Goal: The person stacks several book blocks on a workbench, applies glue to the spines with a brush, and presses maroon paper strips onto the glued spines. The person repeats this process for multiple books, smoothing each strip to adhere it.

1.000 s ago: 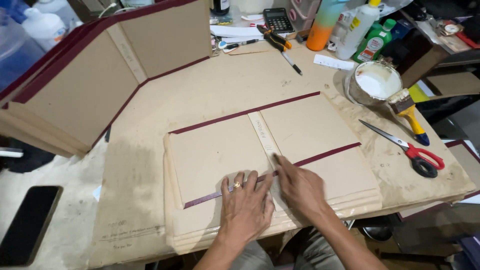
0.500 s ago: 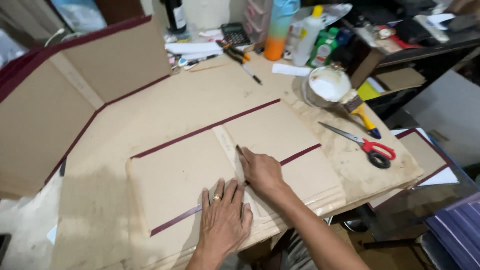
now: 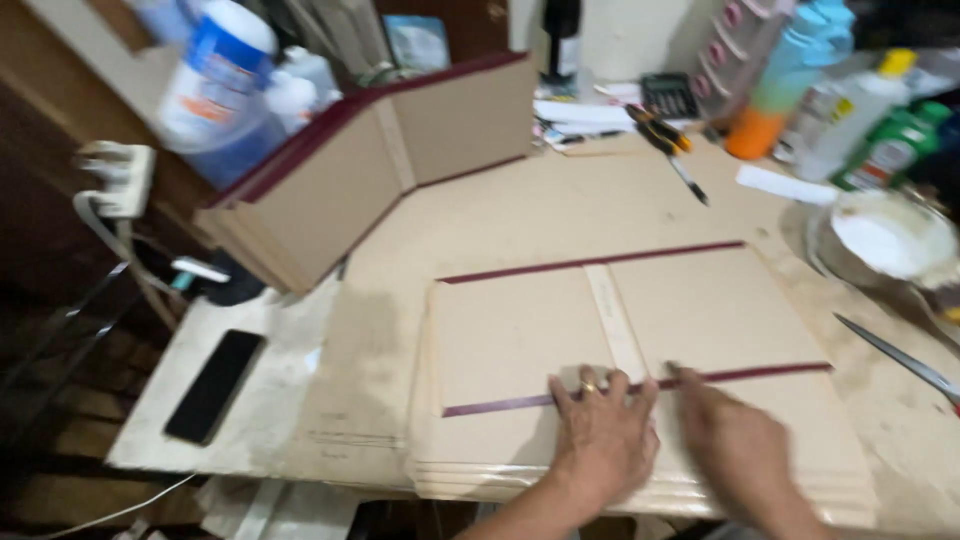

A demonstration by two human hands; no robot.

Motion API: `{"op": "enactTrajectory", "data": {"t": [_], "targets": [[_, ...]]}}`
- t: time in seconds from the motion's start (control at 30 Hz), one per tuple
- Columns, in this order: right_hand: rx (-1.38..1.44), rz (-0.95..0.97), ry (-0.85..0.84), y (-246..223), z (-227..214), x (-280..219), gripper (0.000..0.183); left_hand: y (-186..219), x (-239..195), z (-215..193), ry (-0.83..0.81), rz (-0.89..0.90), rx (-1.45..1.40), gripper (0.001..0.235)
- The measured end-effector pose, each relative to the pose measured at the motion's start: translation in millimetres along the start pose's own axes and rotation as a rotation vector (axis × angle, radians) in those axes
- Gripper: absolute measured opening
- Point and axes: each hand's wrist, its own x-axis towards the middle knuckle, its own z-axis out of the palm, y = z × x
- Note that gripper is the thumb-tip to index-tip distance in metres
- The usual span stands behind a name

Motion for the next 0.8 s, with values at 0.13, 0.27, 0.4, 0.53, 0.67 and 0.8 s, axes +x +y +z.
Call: {"op": "enactTrajectory", "data": {"t": [0.13,0.27,0.4,0.53,0.67,0.8], "targets": [[0.081,0.367,-0.037,78,-2,39,0.060,1,-6,-14,-0.155,0.018,0.011,0.063],[0.102,0.569,-0.162,56,21,48,0.099,-7,-4,2,-0.069,0.079,-0.030,0.061],[-0.190,0.152,0.270,-4,22,1,0.029,-71,42,22,-0.071,0.097,0.121,0.050],[-0.064,0.328,0.002,-4,1,4,0.040,-230,74,22,0.231,-0.146,-0.091,0.051],[-0.118,0.334,0.032,5,25,10,0.037,-240,19,-84,-0.022,-0.390,-0.043,0.096],[-0.048,0.365,-0.037,-11,-4,1,0.040,-259,23,-47,0.149,-0.261,0.005,0.090]]}}
